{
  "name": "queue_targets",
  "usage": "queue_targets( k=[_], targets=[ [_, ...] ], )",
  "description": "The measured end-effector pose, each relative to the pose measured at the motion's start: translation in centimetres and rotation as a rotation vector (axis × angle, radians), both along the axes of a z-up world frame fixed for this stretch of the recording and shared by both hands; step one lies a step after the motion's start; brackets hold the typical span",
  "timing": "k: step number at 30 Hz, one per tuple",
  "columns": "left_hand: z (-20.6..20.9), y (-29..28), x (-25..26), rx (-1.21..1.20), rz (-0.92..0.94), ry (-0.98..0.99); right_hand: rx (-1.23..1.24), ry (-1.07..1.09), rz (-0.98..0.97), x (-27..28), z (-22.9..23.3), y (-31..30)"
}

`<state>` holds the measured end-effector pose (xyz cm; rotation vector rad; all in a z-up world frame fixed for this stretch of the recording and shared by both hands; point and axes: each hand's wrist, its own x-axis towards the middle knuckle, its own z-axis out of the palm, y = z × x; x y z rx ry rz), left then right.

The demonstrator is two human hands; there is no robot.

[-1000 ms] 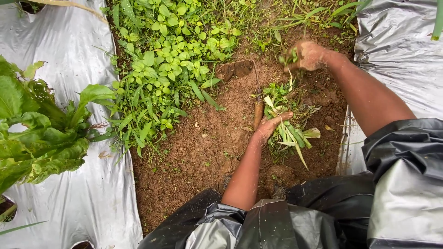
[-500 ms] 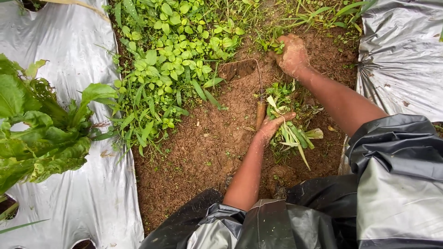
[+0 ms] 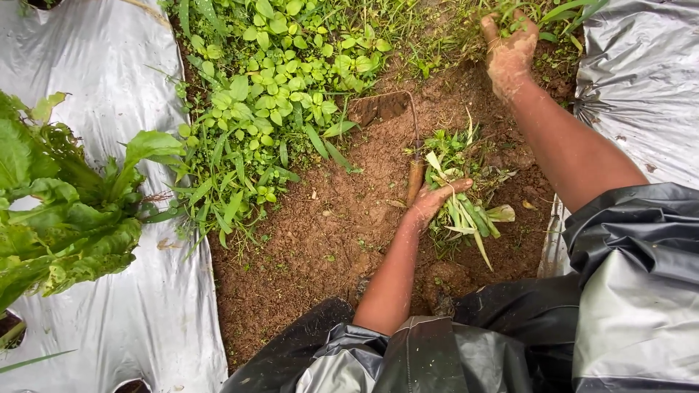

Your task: The person pulls weeds by hand from the soil between rows of plants and gathers them into a pile. They then use a hoe to chop and loosen the soil around the weeds before gathering the uprooted plants and walking to a different spot to drop them.

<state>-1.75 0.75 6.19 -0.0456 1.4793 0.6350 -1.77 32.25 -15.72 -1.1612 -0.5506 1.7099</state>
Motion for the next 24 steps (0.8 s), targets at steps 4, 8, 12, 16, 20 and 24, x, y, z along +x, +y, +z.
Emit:
queue_targets(
  k=[4, 8, 12, 16, 20, 24],
  targets=[
    [-1.1, -0.1, 0.3, 0.014, 0.039, -0.022, -0.075, -0.063, 0.452, -2.5, 7.9, -3.8],
    [-3.1, -0.2, 0.8, 0.082, -0.051, -0.034, 0.763, -1.178, 1.291, -2.4, 10.6, -7.5],
    [-1.8, -0.2, 0.4, 0.042, 0.035, -0.057, 0.018, -0.441, 0.749, -4.0, 5.8, -6.8],
    [-2.6, -0.4, 0.6, 0.105, -0.058, -0.026, -0.157, -0.247, 0.613, -4.1, 0.4, -4.4],
    [-0.2, -0.2, 0.4, -0.001, 0.089, 0.005, 0.123, -0.639, 0.946, -0.6, 1.4, -4.6],
    [-4.8, -0.5, 1.7, 0.107, 0.022, -0.036, 0.505, -1.050, 1.434, 1.7, 8.1, -3.7]
  ],
)
